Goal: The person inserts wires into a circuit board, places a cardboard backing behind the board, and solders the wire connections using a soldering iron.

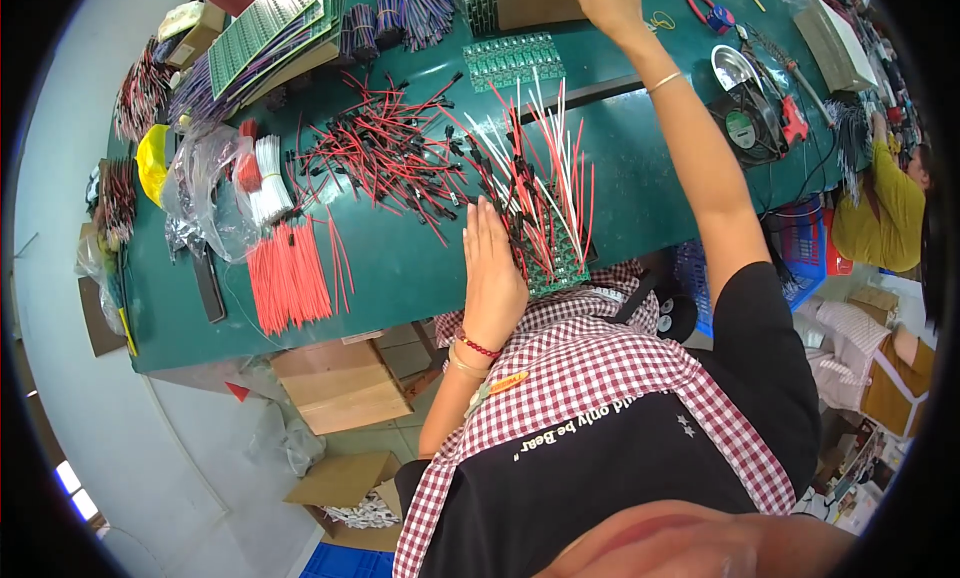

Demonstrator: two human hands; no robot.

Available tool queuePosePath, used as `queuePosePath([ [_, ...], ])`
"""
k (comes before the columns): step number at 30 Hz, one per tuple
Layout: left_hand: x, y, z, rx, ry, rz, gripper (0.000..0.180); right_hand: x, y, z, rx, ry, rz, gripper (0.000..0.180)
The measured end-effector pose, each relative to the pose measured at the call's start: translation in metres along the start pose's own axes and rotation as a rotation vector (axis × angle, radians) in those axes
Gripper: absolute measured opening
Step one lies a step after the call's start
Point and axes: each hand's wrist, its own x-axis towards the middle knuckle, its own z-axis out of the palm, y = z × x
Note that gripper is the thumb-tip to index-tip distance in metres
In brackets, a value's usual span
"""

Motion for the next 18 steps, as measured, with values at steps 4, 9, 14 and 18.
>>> queuePosePath([
  [4,-0.001,-0.004,-0.004,0.038,0.015,-0.018,0.076,0.001,0.026,-0.003,-0.364,-0.410,-0.040,0.027],
  [9,-0.015,-0.006,-0.024,0.002,0.070,-0.020,0.062,0.038,-0.012,-0.150,-0.431,-0.263,-0.050,0.012],
  [14,-0.010,0.011,-0.045,-0.065,0.302,-0.037,0.027,0.017,-0.082,-0.269,-0.773,-0.880,-0.262,0.028],
  [18,0.011,0.062,-0.060,-0.364,0.063,0.370,0.030,-0.006,-0.150,-0.288,-0.421,-0.946,-0.429,0.018],
])
